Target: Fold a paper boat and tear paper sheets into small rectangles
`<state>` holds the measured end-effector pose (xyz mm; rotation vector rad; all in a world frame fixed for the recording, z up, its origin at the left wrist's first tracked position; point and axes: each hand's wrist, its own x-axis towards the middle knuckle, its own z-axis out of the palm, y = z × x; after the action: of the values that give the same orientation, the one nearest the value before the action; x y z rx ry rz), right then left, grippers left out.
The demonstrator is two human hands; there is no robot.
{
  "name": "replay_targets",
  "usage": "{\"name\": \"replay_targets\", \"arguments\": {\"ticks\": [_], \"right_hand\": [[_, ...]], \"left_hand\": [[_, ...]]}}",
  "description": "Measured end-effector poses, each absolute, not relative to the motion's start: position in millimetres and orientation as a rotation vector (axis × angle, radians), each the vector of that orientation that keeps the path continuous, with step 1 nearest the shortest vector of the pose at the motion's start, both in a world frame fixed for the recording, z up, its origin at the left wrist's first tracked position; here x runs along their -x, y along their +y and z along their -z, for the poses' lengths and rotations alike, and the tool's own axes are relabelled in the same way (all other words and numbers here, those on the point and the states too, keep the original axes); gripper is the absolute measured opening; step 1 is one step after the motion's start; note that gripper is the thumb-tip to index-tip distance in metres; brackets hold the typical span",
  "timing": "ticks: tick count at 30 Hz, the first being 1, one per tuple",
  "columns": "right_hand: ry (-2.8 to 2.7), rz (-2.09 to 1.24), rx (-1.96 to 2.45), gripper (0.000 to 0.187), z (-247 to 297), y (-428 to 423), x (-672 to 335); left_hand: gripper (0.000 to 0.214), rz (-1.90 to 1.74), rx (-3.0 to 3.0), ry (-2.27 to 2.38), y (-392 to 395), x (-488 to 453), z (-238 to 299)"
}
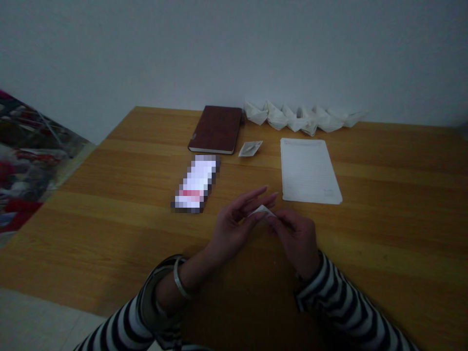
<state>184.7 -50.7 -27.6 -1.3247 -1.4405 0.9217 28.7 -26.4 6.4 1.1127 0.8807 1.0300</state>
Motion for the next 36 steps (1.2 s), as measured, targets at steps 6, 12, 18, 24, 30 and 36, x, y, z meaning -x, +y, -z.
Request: {"name": "replay_targets", "arguments": {"ticks": [6,12,18,24,30,36], "right_hand": [[-1.572,-0.517,1.334,0.013,27,-51,-191],[-1.538,-0.615,1.339,0.008,23,-52,-188],[-1.166,-1.190,1.276,0.018,26,-51,-177],[-1.321,-0.894,1.403,0.018,29,-40,-195],[-1.298,-1.076,1.312,0.013,30,-44,-188],[-1.187,-1.130,1.161,0.039,31,-52,-176]], "left_hand": [[0.016,-1.010,-1.483,1.115,-21,-21,-6],[0.007,-1.074,-1.478,1.170,-21,-20,-5],[0.014,-1.163,-1.085,1.214,-21,-25,-1],[0.022,-0.758,-1.386,1.090,-20,-27,5],[0.028,-0.716,-1.607,1.254,-23,-25,8],[0.021,-0.945,-1.170,1.083,-24,-30,12]]}}
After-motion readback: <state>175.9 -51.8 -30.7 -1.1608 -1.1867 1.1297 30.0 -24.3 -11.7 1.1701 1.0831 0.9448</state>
